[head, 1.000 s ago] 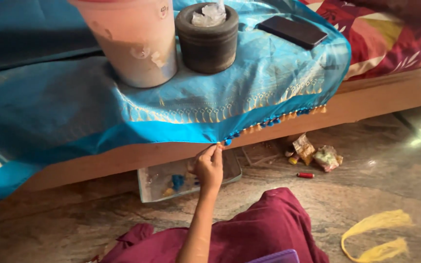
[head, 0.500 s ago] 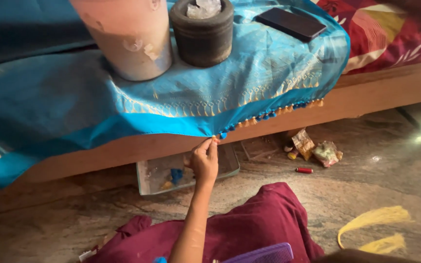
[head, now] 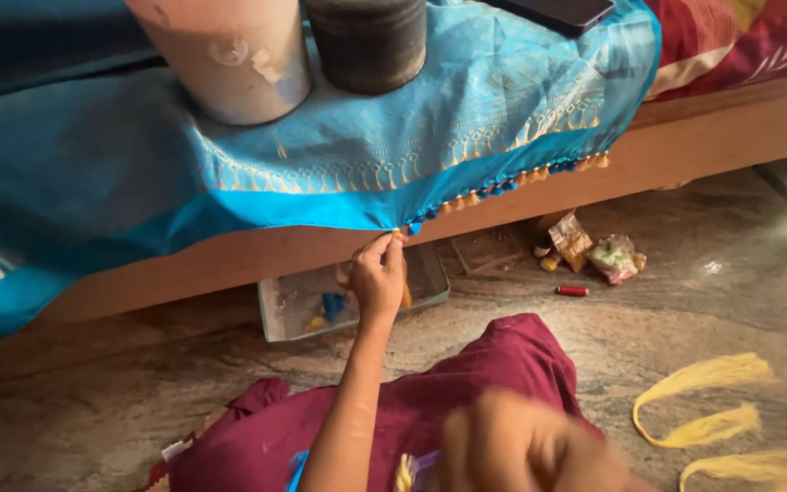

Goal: The person is preparing hair-like tassels or decorations by combing and tying yellow fibers to a blue and gold fabric border.

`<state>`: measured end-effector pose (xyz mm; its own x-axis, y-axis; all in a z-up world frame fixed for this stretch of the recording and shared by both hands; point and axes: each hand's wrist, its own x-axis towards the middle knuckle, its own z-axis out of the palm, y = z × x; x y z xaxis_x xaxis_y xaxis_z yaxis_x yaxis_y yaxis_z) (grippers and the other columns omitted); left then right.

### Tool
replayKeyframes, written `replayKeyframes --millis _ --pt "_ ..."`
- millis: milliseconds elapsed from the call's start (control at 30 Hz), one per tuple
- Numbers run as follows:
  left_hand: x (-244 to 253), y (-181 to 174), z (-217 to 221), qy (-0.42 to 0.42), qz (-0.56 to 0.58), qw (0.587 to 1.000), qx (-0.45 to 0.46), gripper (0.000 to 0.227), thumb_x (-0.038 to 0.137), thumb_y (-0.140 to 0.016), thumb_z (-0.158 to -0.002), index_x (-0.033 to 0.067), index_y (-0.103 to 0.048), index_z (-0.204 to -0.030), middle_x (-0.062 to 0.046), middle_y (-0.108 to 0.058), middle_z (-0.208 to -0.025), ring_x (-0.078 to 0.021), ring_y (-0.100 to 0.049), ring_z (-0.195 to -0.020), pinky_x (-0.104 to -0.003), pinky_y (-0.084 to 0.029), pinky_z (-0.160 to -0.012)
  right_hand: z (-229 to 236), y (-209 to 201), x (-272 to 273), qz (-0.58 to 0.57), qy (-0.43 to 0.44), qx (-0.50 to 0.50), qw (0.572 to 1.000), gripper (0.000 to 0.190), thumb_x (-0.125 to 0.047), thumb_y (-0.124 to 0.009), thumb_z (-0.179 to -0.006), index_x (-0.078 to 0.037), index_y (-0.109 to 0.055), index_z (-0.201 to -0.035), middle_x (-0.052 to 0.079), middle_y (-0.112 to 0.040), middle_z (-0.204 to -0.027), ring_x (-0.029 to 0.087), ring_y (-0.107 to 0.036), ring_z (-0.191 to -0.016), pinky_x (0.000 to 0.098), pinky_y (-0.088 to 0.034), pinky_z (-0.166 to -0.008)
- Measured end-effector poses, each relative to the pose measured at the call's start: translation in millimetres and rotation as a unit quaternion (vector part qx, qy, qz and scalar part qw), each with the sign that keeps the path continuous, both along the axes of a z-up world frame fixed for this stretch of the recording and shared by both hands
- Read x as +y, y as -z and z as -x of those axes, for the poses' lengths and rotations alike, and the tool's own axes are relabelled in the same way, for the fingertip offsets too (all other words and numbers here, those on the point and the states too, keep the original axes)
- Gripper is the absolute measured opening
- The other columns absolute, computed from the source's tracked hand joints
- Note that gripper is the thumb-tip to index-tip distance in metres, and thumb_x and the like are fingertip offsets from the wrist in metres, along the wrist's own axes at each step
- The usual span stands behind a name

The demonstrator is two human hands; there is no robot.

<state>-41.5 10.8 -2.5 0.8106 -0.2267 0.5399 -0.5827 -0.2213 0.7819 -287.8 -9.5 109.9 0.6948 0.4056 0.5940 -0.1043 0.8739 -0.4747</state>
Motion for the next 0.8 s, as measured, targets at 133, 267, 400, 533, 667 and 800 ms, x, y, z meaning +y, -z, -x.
replayKeyframes --millis 133,267,400,533,667,800 --pt "0.4 -7.9 6.6 -0.009 -0.016 0.999 -0.033 0.019 0.021 -0.066 -0.095 0.0082 -0.080 -0.090 -0.008 -0.079 -0.085 -0.0256 -0.074 -0.082 -0.039 -0.044 -0.091 -19.0 -83.8 0.5 -0.049 0.086 -0.005 0.995 0.011 -0.012 -0.069 -0.089 -0.006 -0.065 -0.080 0.006 -0.063 -0.074 0.020 -0.058 -0.073 0.0351 -0.047 -0.066" --pt "-3.1 3.9 4.0 -0.013 -0.020 0.999 0.038 0.021 0.029 -0.065 -0.096 0.0147 -0.080 -0.092 -0.002 -0.078 -0.085 -0.0216 -0.073 -0.084 -0.045 -0.039 -0.099 -16.9 -96.3 -8.5 -0.039 0.124 0.045 0.991 0.009 -0.011 -0.066 -0.093 -0.003 -0.069 -0.094 0.009 -0.070 -0.088 0.021 -0.063 -0.084 0.0323 -0.051 -0.075" --pt "-1.7 -4.2 10.2 -0.058 -0.057 0.997 -0.002 0.023 0.031 -0.064 -0.095 0.0177 -0.083 -0.092 -0.002 -0.079 -0.088 -0.0238 -0.071 -0.088 -0.056 -0.025 -0.108 -12.0 -105.5 -9.5 -0.046 0.132 0.092 0.986 0.009 -0.012 -0.064 -0.096 -0.004 -0.067 -0.098 0.007 -0.070 -0.090 0.020 -0.061 -0.087 0.0313 -0.050 -0.079" --pt "0.0 -11.3 14.3 -0.045 -0.054 0.997 0.015 0.023 0.031 -0.062 -0.096 0.0182 -0.081 -0.092 0.001 -0.080 -0.092 -0.0212 -0.072 -0.089 -0.053 -0.027 -0.105 -9.2 -100.3 -17.9 -0.074 0.093 0.118 0.986 0.011 -0.015 -0.064 -0.097 -0.004 -0.066 -0.099 0.006 -0.068 -0.092 0.019 -0.060 -0.089 0.0301 -0.049 -0.081" --pt "-0.2 -13.8 17.1 -0.046 -0.053 0.997 0.031 0.023 0.032 -0.062 -0.097 0.0188 -0.081 -0.092 0.003 -0.080 -0.093 -0.0193 -0.072 -0.091 -0.053 -0.024 -0.108 0.3 -106.5 -25.6 -0.056 0.206 0.151 0.965 0.012 -0.013 -0.062 -0.099 -0.001 -0.064 -0.101 0.008 -0.067 -0.093 0.020 -0.058 -0.090 0.0315 -0.049 -0.079" --pt "-0.9 -13.9 17.5 -0.046 -0.055 0.996 0.047 0.024 0.032 -0.062 -0.096 0.0185 -0.081 -0.091 0.002 -0.080 -0.091 -0.0194 -0.071 -0.091 -0.054 -0.020 -0.110 12.0 -135.0 -35.8 0.096 0.608 0.310 0.725 0.020 -0.014 -0.059 -0.083 -0.002 -0.063 -0.098 0.009 -0.071 -0.091 0.019 -0.065 -0.092 0.0319 -0.054 -0.090"
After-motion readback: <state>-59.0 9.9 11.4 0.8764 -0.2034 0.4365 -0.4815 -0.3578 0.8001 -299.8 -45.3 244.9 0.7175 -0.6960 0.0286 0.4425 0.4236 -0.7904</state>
